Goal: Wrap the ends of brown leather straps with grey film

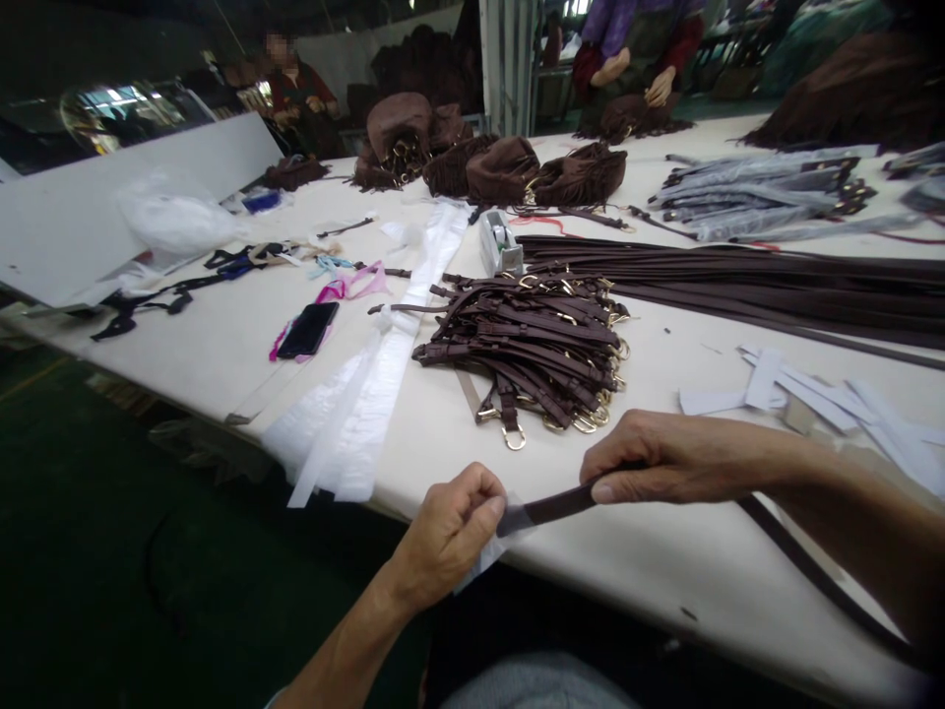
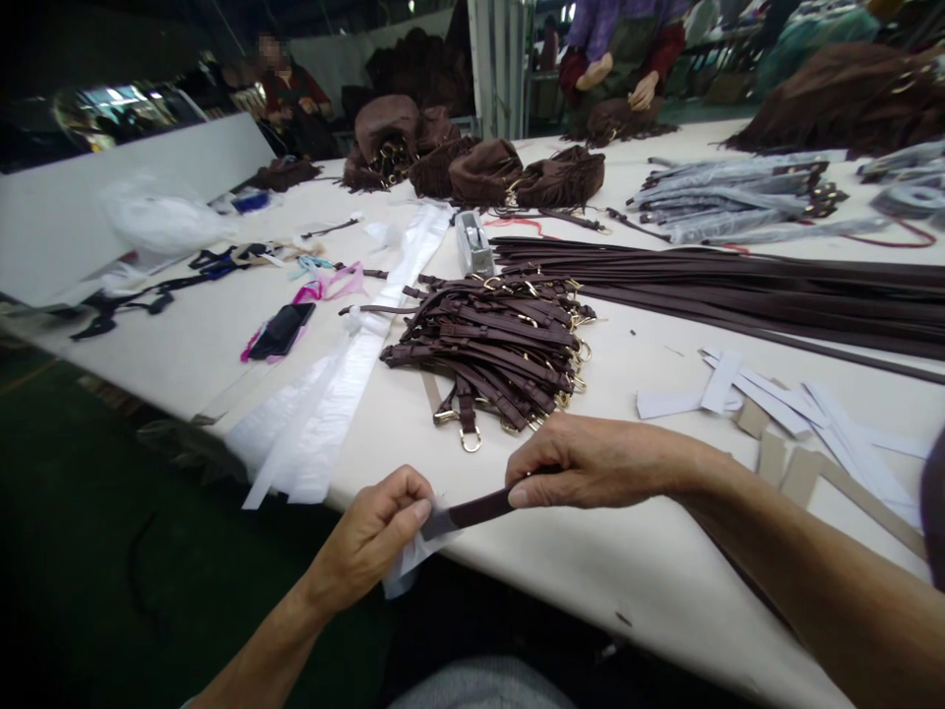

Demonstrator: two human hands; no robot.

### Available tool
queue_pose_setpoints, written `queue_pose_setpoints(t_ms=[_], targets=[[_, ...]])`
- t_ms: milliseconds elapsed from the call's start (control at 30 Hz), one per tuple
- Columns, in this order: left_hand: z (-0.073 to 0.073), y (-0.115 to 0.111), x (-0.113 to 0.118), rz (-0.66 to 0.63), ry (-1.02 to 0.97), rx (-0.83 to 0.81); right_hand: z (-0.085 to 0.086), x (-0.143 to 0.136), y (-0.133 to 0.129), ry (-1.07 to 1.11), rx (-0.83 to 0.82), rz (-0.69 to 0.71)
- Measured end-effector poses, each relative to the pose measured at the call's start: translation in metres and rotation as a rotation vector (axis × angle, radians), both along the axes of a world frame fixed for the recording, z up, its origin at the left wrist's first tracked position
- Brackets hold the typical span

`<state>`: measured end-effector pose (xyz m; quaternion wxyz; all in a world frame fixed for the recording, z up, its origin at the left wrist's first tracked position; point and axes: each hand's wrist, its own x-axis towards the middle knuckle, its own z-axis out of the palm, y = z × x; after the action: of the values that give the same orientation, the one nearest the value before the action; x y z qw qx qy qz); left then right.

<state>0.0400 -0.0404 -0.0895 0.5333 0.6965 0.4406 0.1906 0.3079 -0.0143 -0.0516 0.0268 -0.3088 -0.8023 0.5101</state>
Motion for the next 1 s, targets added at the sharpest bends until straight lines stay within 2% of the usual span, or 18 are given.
queue_pose_setpoints(t_ms=[200,333,400,533,700,800,900,1000], targets=[[0.003,0.004,0.001,-0.066,0.071,0.102,-0.002,-0.006,0.000,0.029,0.007,0.011],[0.010,0.008,-0.001,-0.133,0.124,0.313,-0.003,-0.009,0.000,-0.010,0.072,0.008],[0.015,0.009,0.001,-0.152,0.128,0.349,-0.002,-0.012,-0.002,-0.046,0.117,-0.002],[0.018,0.008,0.006,-0.105,0.073,0.253,-0.001,-0.019,-0.005,-0.054,0.185,-0.030],[0.007,0.004,0.003,0.079,0.024,0.153,0.000,-0.018,-0.009,-0.036,0.180,-0.115],[-0.002,0.001,0.000,0.205,-0.114,-0.020,0.000,-0.016,-0.010,-0.037,0.186,-0.134],[-0.005,-0.001,0.000,0.267,-0.206,-0.168,-0.001,-0.017,-0.012,-0.044,0.180,-0.119],[-0.002,-0.001,0.001,0.268,-0.177,-0.132,-0.002,-0.018,-0.012,-0.054,0.180,-0.100]])
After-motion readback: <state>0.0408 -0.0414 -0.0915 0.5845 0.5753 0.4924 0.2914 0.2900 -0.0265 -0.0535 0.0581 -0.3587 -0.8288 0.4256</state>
